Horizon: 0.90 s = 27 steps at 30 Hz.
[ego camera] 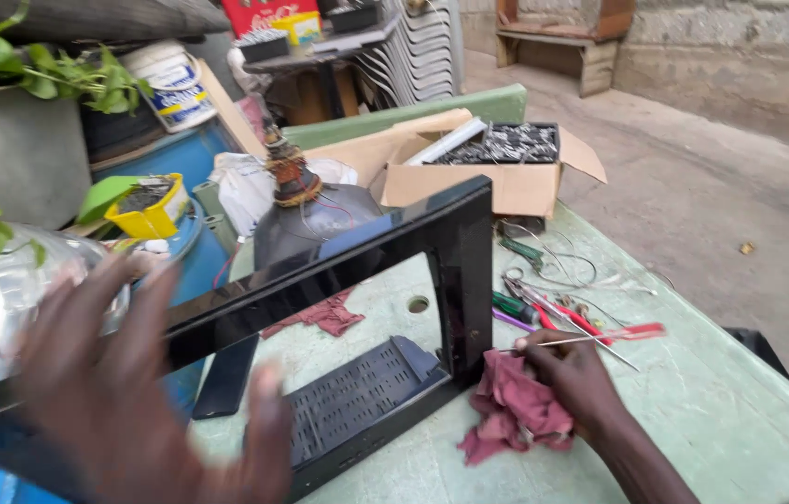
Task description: Cleaning a plastic TV casing using a cloth and a screwdriver to remove dirt from crevices
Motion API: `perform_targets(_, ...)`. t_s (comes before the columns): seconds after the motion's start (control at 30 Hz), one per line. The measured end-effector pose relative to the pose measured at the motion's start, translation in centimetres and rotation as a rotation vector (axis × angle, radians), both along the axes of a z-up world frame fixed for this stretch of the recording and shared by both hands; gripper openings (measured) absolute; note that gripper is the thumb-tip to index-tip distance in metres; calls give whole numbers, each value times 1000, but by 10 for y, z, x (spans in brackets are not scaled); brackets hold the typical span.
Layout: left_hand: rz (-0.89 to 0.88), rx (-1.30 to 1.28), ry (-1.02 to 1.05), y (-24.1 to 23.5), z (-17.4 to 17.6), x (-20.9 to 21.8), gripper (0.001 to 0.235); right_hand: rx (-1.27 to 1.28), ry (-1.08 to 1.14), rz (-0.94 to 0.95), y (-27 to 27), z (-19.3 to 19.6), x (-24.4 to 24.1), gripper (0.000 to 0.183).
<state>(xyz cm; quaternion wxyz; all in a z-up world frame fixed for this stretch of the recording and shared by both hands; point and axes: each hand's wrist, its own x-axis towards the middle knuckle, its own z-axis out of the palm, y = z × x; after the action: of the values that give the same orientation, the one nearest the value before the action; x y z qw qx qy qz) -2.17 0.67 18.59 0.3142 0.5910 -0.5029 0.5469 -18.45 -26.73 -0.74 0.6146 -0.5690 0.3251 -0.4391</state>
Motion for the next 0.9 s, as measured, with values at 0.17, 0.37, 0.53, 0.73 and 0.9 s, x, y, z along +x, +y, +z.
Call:
perform_targets(0.17, 79, 307, 197, -31, 19, 12, 53, -37, -227, -61, 19, 83, -13, 13)
perform_targets(0.37, 323, 349, 124, -47, 2, 24, 45, -490, -253, -222, 32, 161, 6, 19)
perform_targets(0.53, 310, 313, 133, -47, 0, 26, 47, -619, -196, -209, 40, 170, 16, 19)
perform_targets(0.73, 246, 247, 126, -47, -1, 24, 40, -1042, 33, -275, 58, 177, 16, 16)
perform_targets(0.9, 242, 222, 117, -47, 0, 24, 43, -990, 195, -380, 39, 187, 10, 18)
